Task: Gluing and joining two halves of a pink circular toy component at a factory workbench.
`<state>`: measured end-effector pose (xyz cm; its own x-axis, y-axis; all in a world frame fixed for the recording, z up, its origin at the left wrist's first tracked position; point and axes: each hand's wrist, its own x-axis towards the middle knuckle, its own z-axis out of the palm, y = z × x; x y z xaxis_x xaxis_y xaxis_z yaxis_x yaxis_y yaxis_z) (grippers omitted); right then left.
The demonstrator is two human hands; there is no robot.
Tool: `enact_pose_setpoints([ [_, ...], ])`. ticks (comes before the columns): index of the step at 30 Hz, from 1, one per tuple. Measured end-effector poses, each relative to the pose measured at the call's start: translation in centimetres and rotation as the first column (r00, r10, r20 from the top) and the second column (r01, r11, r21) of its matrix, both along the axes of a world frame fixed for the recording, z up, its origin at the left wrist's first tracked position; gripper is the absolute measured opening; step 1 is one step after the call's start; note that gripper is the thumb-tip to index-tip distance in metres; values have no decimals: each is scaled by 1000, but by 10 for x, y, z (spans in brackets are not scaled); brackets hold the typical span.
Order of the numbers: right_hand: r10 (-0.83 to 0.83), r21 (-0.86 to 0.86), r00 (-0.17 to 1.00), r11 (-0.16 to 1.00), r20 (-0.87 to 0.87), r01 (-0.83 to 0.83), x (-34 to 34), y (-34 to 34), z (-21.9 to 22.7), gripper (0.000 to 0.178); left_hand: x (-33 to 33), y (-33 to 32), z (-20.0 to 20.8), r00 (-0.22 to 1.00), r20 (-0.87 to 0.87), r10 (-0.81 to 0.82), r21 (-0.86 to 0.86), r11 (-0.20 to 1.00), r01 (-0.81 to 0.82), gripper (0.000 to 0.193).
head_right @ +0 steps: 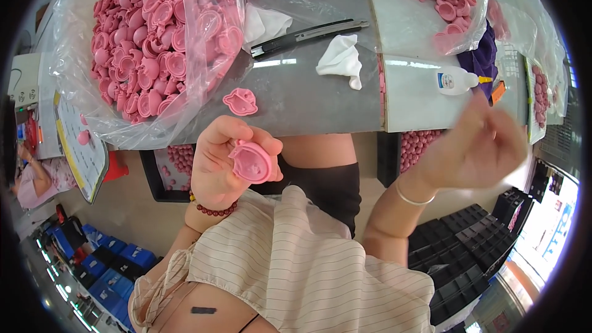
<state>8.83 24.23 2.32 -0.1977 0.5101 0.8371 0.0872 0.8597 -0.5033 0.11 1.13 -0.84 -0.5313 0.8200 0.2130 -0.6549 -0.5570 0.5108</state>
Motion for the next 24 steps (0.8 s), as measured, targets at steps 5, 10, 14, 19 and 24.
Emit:
enact_pose_setpoints([
  [5,390,91,626,798,675,-596,-98,-14,17,29,6,-9,8,960,-207,191,-251,938,-240,48],
  [10,422,188,577,670,700,-718,-137,-12,29,16,6,-11,10,956,-239,167,-228,948,-222,45],
  [14,-9,221,395,840,919,-495,-141,13,23,21,3,-17,11,967,-212,143,-221,957,-190,44],
  [19,378,-92,479,850,792,-518,-123,11,15,21,6,-17,16,947,-224,231,-357,884,-300,52],
  [24,899,-741,306,432,312,-514,-63,-44,16,12,-1,-20,4,955,-219,201,-187,952,-243,45],
])
